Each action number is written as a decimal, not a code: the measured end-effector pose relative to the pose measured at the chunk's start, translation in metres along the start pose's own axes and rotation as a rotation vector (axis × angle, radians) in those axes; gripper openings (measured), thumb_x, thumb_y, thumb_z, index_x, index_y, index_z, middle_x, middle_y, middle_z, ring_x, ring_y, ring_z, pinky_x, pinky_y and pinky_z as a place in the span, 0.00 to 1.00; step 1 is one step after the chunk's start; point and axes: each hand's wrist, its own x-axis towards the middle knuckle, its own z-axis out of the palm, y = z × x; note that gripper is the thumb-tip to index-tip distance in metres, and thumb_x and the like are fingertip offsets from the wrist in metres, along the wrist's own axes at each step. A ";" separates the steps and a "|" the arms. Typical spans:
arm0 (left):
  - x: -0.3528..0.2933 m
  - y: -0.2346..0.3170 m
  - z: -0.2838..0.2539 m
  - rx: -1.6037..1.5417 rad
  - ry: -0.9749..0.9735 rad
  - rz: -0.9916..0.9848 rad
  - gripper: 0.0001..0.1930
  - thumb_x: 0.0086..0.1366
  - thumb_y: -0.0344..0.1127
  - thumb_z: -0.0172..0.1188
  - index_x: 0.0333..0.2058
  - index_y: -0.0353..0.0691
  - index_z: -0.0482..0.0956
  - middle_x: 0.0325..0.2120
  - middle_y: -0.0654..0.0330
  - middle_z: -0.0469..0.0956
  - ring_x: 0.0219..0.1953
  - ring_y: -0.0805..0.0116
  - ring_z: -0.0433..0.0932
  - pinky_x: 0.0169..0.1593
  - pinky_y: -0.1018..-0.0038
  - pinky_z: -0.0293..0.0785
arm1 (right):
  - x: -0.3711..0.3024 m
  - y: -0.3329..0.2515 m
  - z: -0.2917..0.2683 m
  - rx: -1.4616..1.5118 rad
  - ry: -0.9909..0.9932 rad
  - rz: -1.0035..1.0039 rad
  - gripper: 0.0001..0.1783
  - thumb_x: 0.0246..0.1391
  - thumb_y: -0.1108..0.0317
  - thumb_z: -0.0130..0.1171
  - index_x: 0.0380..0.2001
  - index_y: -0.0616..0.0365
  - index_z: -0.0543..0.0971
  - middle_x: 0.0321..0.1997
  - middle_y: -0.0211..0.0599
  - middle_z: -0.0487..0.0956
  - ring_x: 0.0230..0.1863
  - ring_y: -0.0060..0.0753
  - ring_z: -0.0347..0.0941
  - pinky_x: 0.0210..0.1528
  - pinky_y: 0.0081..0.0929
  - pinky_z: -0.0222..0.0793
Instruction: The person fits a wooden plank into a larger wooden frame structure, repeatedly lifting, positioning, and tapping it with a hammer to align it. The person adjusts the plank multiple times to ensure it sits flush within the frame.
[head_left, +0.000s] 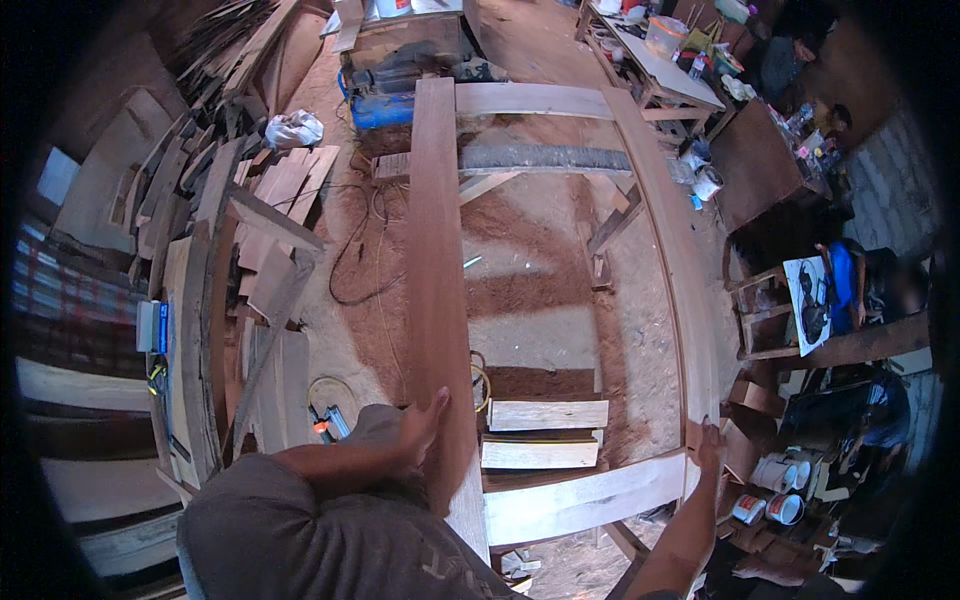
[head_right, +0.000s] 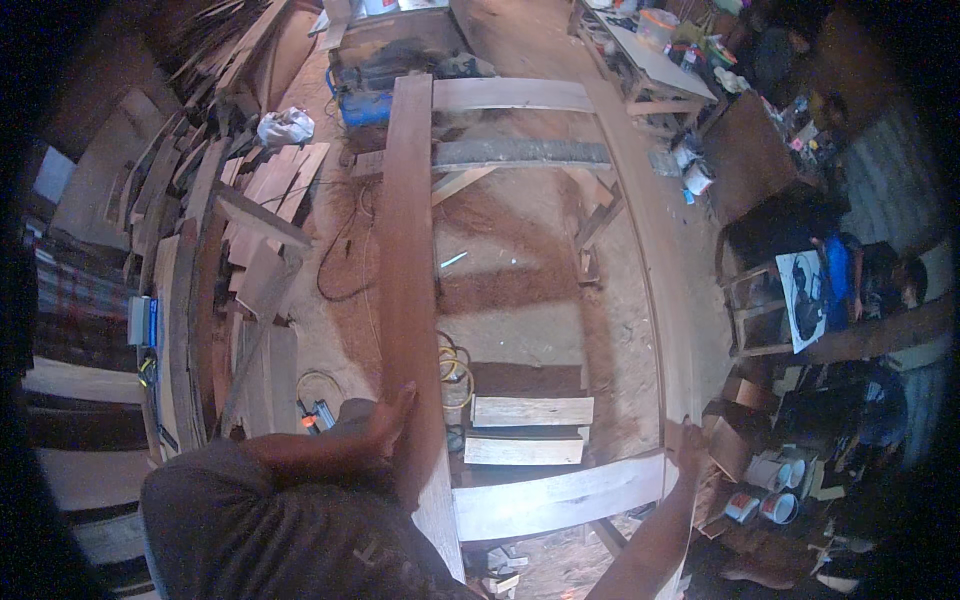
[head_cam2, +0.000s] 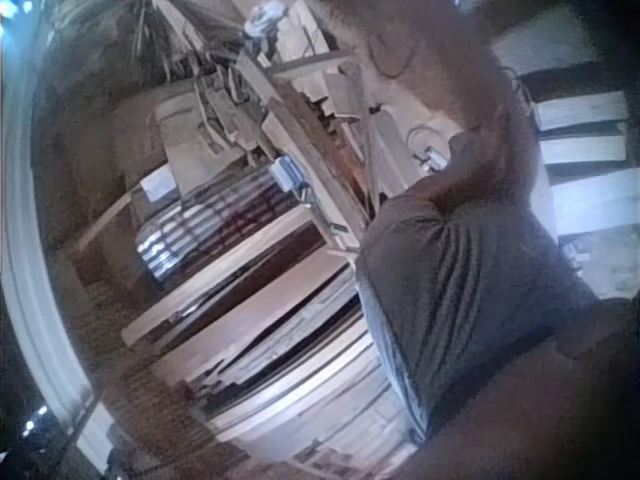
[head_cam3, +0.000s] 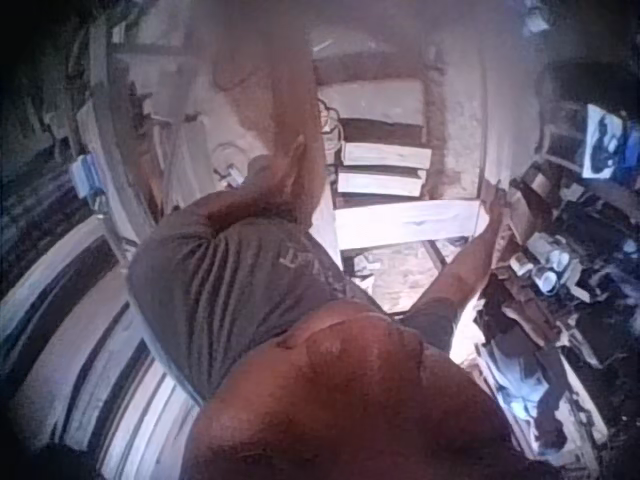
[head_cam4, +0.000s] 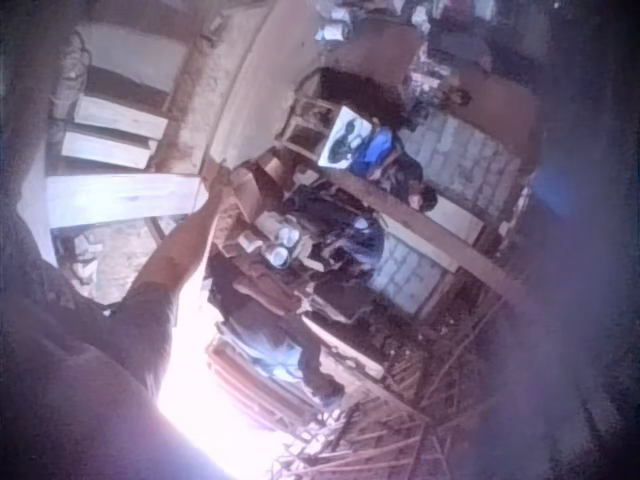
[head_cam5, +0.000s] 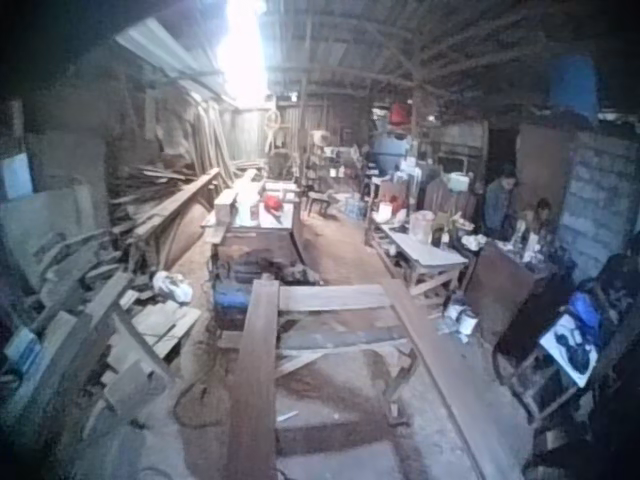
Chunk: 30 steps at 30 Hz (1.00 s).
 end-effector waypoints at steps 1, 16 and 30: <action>0.003 0.002 0.002 0.013 0.000 -0.011 0.51 0.64 0.71 0.65 0.66 0.26 0.70 0.58 0.46 0.80 0.58 0.52 0.79 0.62 0.59 0.72 | 0.000 -0.006 0.001 -0.019 0.024 0.017 0.49 0.64 0.24 0.47 0.62 0.64 0.72 0.55 0.67 0.77 0.59 0.68 0.73 0.64 0.57 0.65; 0.005 0.008 0.003 -0.087 -0.037 0.131 0.49 0.63 0.69 0.69 0.65 0.27 0.72 0.61 0.47 0.77 0.62 0.55 0.75 0.65 0.59 0.70 | -0.039 -0.028 0.005 -0.138 0.186 0.227 0.52 0.64 0.23 0.44 0.68 0.62 0.68 0.66 0.66 0.71 0.68 0.70 0.66 0.69 0.68 0.59; -0.014 0.041 -0.005 0.249 0.032 0.200 0.45 0.68 0.67 0.64 0.65 0.30 0.68 0.57 0.42 0.80 0.59 0.51 0.80 0.64 0.59 0.73 | -0.067 -0.019 0.019 -0.060 0.131 0.305 0.55 0.61 0.18 0.40 0.82 0.37 0.48 0.86 0.46 0.45 0.85 0.59 0.37 0.79 0.72 0.31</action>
